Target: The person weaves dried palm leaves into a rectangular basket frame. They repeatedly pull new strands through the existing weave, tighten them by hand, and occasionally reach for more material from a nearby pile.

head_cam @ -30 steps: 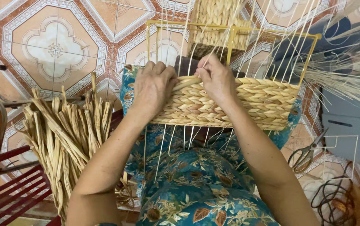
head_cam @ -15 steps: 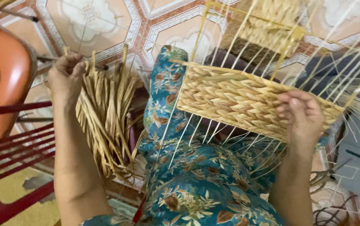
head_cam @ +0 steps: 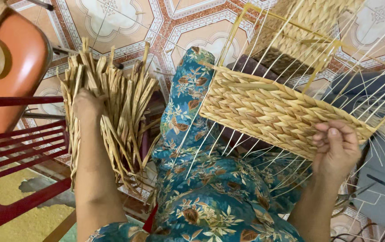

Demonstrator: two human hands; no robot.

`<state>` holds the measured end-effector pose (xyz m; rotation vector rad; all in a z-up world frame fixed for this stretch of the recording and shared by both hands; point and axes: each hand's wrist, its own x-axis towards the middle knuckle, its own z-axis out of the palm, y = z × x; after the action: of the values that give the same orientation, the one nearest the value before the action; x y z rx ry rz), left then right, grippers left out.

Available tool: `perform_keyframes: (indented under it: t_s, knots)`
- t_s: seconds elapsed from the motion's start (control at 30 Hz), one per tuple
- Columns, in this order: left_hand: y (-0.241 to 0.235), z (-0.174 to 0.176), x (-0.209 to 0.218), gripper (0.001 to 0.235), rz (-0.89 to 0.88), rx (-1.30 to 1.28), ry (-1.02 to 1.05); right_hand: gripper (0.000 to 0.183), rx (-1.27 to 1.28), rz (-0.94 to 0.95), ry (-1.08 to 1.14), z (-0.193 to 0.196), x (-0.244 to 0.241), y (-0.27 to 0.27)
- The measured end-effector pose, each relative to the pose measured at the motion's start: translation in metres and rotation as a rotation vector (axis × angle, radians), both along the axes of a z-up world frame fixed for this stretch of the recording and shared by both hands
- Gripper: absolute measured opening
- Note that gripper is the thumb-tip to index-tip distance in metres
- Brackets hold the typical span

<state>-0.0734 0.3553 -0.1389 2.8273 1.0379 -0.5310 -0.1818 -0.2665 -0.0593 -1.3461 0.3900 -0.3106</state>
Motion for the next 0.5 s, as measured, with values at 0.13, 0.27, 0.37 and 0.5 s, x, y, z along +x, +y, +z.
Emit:
perform_keyframes:
  t_s: [0.13,0.27,0.37,0.5]
  knots:
    - [0.005,-0.004,-0.007,0.036,-0.059,-0.109,-0.188,0.008,0.025,0.018,-0.002,0.001,-0.002,0.005]
    - [-0.004,0.012,-0.003,0.017,0.114,-0.649,-0.531,0.015,-0.011,0.051,-0.007,0.007,0.004,0.017]
    - [-0.030,0.048,0.007,0.011,0.096,-1.108,-0.681,0.010,-0.115,0.082,-0.007,0.021,0.014,0.036]
    - [-0.105,0.125,0.007,0.025,-0.336,-1.046,-0.568,0.019,-0.164,0.213,0.026,0.045,0.029,0.075]
